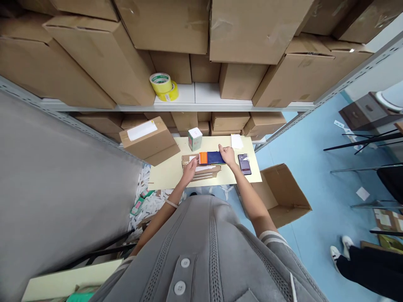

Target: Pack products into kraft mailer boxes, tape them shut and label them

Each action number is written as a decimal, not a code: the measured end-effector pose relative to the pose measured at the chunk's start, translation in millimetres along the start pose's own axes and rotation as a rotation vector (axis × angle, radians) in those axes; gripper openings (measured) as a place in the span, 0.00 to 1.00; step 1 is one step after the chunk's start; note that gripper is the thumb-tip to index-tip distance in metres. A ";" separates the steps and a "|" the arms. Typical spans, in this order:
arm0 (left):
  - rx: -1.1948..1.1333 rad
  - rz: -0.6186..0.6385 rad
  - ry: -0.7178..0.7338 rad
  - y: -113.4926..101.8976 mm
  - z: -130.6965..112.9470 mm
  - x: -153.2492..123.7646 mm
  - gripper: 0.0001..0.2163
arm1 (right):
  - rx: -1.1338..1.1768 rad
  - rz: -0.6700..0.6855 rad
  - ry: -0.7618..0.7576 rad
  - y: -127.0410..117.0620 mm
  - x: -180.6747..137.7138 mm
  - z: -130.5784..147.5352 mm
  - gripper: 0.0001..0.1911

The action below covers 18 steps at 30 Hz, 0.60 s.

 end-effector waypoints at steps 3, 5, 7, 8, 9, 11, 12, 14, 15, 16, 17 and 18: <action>-0.411 -0.004 -0.237 7.2 -0.8 7.5 0.19 | -0.027 -0.005 -0.011 -0.5 -1.4 4.9 0.36; -0.582 -0.007 -0.315 7.2 0.1 9.7 0.17 | -0.044 -0.011 -0.015 -1.5 -2.3 8.0 0.36; -0.671 -0.038 -0.352 4.1 2.9 11.2 0.13 | -0.063 -0.009 -0.017 -2.3 -3.3 10.3 0.36; -0.698 -0.057 -0.369 2.4 4.9 12.0 0.12 | -0.074 -0.006 -0.015 -2.5 -3.7 11.1 0.36; -0.718 -0.072 -0.384 1.2 7.1 13.0 0.10 | -0.085 -0.001 -0.013 -2.7 -4.0 11.5 0.36; -0.748 -0.089 -0.408 0.6 11.4 15.9 0.08 | -0.107 0.011 -0.010 -2.8 -4.6 11.8 0.36; -0.761 -0.090 -0.418 1.2 13.5 17.6 0.07 | -0.118 0.017 -0.010 -2.8 -4.8 11.7 0.36; -0.781 -0.096 -0.436 3.2 17.8 21.5 0.05 | -0.142 0.032 -0.015 -2.7 -5.3 11.4 0.35; -0.784 -0.105 -0.440 4.1 19.8 23.5 0.04 | -0.155 0.037 -0.020 -2.8 -5.6 11.3 0.35; -0.782 -0.117 -0.439 5.1 21.8 25.4 0.03 | -0.172 0.042 -0.026 -2.9 -5.8 11.3 0.35; -0.778 -0.129 -0.432 6.1 23.6 27.3 0.02 | -0.191 0.050 -0.034 -3.2 -6.1 11.6 0.35; -0.772 -0.144 -0.418 7.0 25.3 29.1 0.01 | -0.215 0.062 -0.043 -3.5 -6.4 12.1 0.36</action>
Point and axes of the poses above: each hand's wrist, its own x-axis towards the middle knuckle, its own y-axis out of the palm, z = x × y, the point moved 3 cm from there along x, towards the middle knuckle, and after that the axes turned 11 degrees about -x, right-handed, at the moved point
